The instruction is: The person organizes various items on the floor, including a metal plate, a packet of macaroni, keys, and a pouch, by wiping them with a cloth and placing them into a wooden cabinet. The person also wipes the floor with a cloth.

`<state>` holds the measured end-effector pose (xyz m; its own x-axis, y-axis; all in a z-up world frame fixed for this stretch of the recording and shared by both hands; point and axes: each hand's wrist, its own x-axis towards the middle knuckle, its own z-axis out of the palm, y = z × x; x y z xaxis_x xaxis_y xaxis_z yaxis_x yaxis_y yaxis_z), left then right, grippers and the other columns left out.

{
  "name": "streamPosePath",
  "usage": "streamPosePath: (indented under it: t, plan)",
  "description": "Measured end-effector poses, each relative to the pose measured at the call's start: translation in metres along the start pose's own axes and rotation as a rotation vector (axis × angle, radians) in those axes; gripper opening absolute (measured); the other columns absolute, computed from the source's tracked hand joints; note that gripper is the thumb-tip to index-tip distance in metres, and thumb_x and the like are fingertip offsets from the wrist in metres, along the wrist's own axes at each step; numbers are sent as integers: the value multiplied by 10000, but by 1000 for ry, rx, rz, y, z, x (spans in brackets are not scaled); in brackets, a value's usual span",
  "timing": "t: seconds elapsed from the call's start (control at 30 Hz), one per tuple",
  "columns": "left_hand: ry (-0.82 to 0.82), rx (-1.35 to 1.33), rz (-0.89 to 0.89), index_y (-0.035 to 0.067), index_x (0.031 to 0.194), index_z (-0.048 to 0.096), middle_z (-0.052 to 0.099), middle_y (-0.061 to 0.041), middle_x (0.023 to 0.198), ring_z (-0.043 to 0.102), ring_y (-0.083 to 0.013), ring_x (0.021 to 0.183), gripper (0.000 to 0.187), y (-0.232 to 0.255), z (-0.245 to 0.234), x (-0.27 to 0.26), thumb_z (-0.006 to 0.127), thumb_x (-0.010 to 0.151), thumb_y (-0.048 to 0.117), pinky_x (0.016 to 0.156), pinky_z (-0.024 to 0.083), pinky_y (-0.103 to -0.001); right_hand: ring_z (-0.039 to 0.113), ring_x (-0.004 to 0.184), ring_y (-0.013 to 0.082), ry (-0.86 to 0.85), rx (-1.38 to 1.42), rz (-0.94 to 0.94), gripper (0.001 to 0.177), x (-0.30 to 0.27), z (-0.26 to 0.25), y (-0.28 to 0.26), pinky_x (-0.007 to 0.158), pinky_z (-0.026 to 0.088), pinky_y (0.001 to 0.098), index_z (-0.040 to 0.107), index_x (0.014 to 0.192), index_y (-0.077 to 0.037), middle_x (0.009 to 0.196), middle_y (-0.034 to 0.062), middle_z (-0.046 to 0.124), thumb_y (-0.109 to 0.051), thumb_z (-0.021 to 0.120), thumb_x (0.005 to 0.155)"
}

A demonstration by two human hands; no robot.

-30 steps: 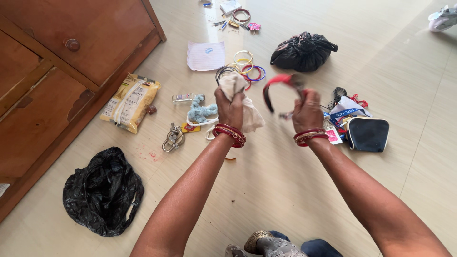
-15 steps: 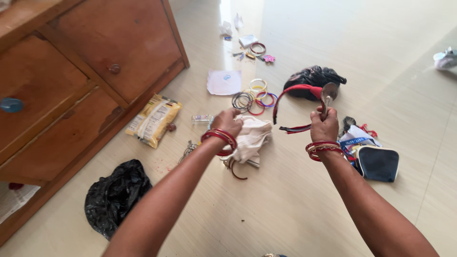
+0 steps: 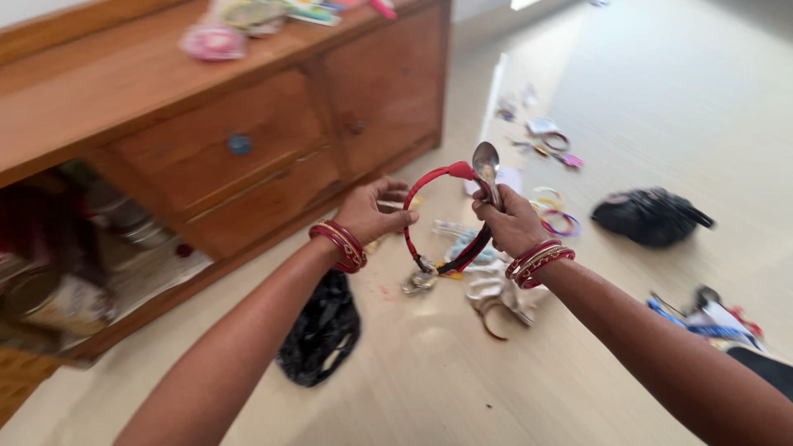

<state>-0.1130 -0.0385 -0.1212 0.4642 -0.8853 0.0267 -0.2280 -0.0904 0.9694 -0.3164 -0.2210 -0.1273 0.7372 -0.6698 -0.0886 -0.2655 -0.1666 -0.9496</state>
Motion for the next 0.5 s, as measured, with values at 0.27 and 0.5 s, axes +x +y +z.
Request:
streamPosePath:
  t: [0.27, 0.5]
  plan:
    - [256, -237, -63, 71, 1269, 611, 742, -57, 1071, 718, -164, 922, 285, -38, -92, -74, 567, 1010, 183, 732, 598, -339, 382, 431, 54, -312, 195, 42, 320, -9, 106, -76, 400, 334, 252, 687, 1117, -49, 741, -51, 639, -297, 672, 916]
    - [442, -240, -229, 127, 1185, 654, 739, -16, 1003, 713, -130, 874, 224, -53, -172, -151, 512, 1035, 213, 687, 604, -321, 346, 413, 34, -626, 176, -19, 285, -12, 194, -84, 380, 309, 245, 704, 1123, -48, 652, -47, 548, -219, 711, 896]
